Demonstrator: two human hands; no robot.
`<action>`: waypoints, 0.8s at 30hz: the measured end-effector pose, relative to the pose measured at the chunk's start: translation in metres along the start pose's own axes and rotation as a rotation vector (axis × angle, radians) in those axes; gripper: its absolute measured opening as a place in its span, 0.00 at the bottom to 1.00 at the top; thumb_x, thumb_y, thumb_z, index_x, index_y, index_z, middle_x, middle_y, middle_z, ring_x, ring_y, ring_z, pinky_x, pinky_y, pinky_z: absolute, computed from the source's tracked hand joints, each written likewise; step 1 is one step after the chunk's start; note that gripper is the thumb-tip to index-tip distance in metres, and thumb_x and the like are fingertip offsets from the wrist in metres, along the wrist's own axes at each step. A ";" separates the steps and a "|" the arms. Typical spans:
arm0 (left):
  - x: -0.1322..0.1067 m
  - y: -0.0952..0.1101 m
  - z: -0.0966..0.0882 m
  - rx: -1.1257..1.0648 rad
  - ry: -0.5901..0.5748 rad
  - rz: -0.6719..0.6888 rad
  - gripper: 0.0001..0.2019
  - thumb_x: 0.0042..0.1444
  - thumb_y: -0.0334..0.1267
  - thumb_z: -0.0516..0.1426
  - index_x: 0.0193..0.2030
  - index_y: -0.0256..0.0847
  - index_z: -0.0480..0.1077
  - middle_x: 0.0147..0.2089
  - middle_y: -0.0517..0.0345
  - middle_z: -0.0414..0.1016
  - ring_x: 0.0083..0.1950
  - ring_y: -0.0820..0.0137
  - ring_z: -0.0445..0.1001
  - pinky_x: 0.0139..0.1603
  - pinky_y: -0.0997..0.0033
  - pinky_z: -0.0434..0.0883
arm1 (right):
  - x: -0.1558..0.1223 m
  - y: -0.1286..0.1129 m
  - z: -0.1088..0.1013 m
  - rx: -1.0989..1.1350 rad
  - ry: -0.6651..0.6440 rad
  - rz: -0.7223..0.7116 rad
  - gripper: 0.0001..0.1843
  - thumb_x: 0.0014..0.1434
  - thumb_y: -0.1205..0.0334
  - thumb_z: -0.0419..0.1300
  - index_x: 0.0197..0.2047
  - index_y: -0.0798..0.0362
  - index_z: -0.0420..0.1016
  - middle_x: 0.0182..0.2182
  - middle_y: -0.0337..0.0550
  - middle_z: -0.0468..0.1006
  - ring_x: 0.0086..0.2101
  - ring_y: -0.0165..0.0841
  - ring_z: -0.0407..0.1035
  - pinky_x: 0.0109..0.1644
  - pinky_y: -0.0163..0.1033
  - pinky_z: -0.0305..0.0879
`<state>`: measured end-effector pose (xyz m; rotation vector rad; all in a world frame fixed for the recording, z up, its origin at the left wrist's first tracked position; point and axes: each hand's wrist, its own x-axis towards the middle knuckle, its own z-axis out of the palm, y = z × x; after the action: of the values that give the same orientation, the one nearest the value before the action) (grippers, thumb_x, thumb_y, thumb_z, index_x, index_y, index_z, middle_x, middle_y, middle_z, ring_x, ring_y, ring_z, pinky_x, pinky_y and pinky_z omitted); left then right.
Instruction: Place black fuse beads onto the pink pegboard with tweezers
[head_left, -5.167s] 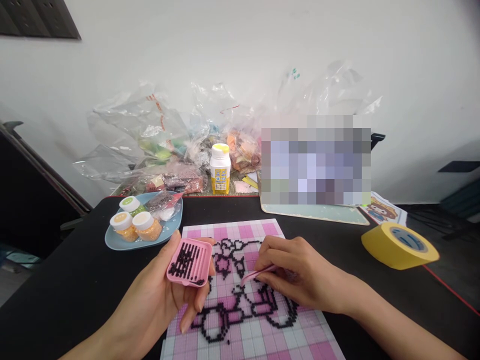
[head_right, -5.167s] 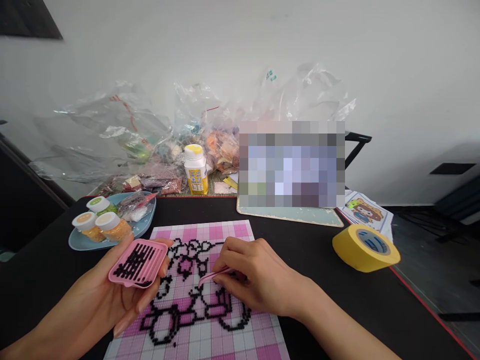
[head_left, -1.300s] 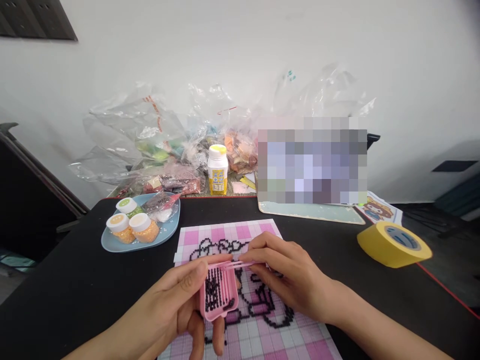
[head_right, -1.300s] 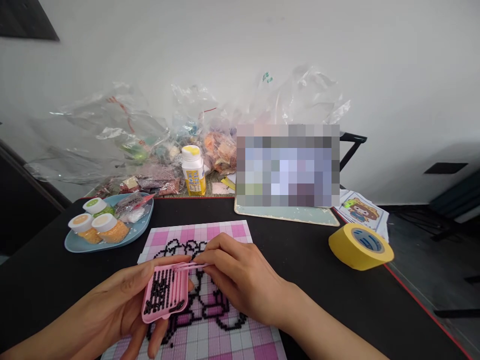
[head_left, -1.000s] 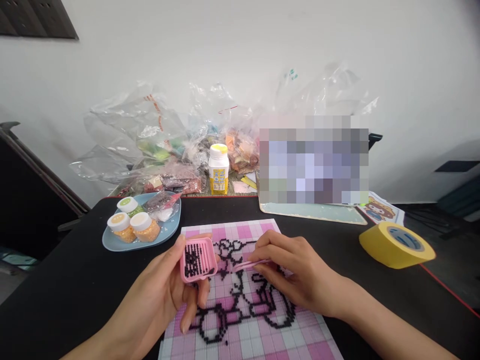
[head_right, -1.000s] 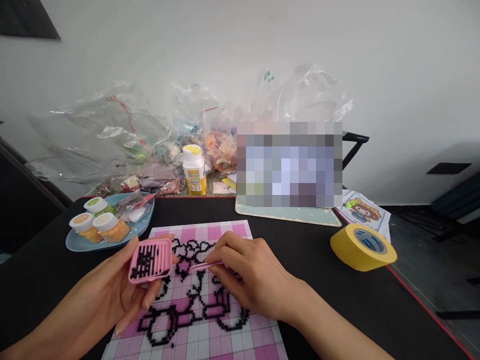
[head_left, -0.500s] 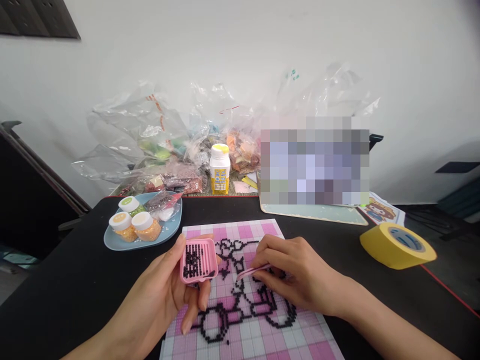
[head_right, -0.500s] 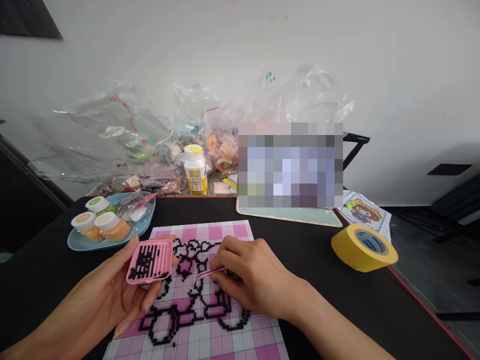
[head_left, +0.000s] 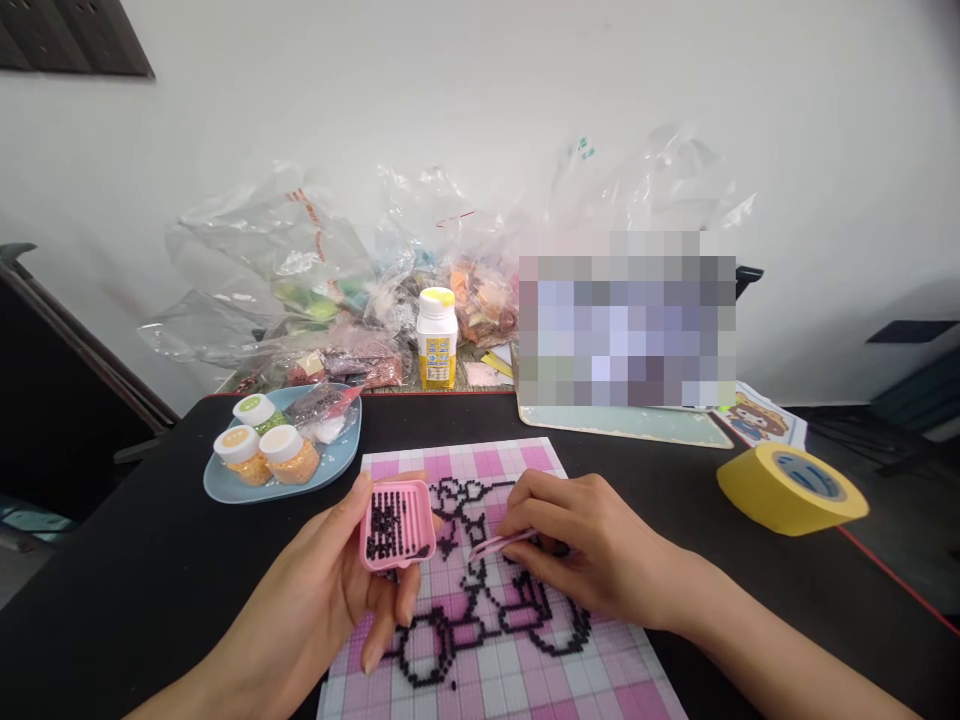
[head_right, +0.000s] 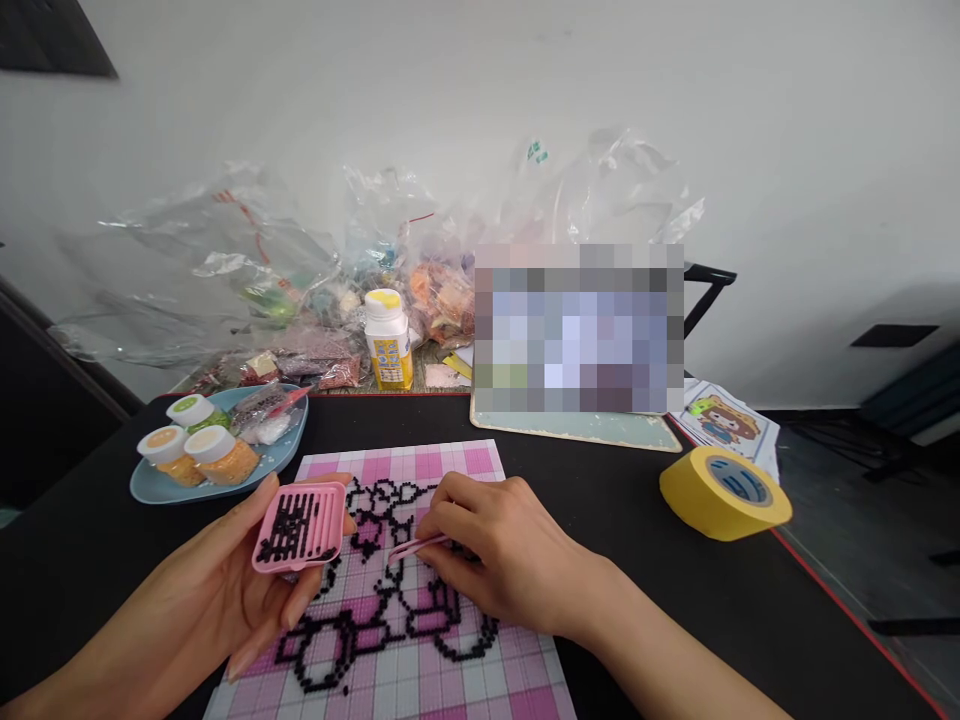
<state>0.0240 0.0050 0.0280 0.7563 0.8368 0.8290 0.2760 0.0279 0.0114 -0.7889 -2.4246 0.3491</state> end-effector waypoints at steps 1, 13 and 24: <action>0.000 0.000 0.000 0.002 0.002 -0.006 0.23 0.63 0.56 0.52 0.30 0.37 0.74 0.20 0.54 0.77 0.13 0.79 0.65 0.13 0.84 0.64 | 0.000 0.000 0.000 -0.003 0.002 -0.004 0.08 0.68 0.62 0.54 0.42 0.53 0.73 0.35 0.42 0.74 0.28 0.27 0.66 0.30 0.33 0.61; -0.002 0.002 0.002 0.008 -0.006 -0.015 0.24 0.63 0.56 0.51 0.30 0.37 0.73 0.20 0.54 0.76 0.13 0.79 0.65 0.13 0.84 0.63 | 0.000 0.000 -0.001 -0.014 0.001 -0.016 0.08 0.69 0.62 0.54 0.42 0.54 0.74 0.35 0.43 0.75 0.27 0.27 0.66 0.30 0.32 0.61; -0.001 0.002 0.002 0.008 -0.010 -0.013 0.24 0.65 0.55 0.49 0.31 0.37 0.73 0.20 0.55 0.76 0.13 0.79 0.66 0.13 0.85 0.64 | 0.001 0.001 0.000 -0.014 -0.010 -0.008 0.09 0.69 0.62 0.53 0.42 0.53 0.73 0.35 0.42 0.74 0.28 0.27 0.67 0.30 0.32 0.62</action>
<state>0.0253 0.0048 0.0308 0.7614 0.8360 0.8104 0.2757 0.0287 0.0113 -0.7857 -2.4419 0.3338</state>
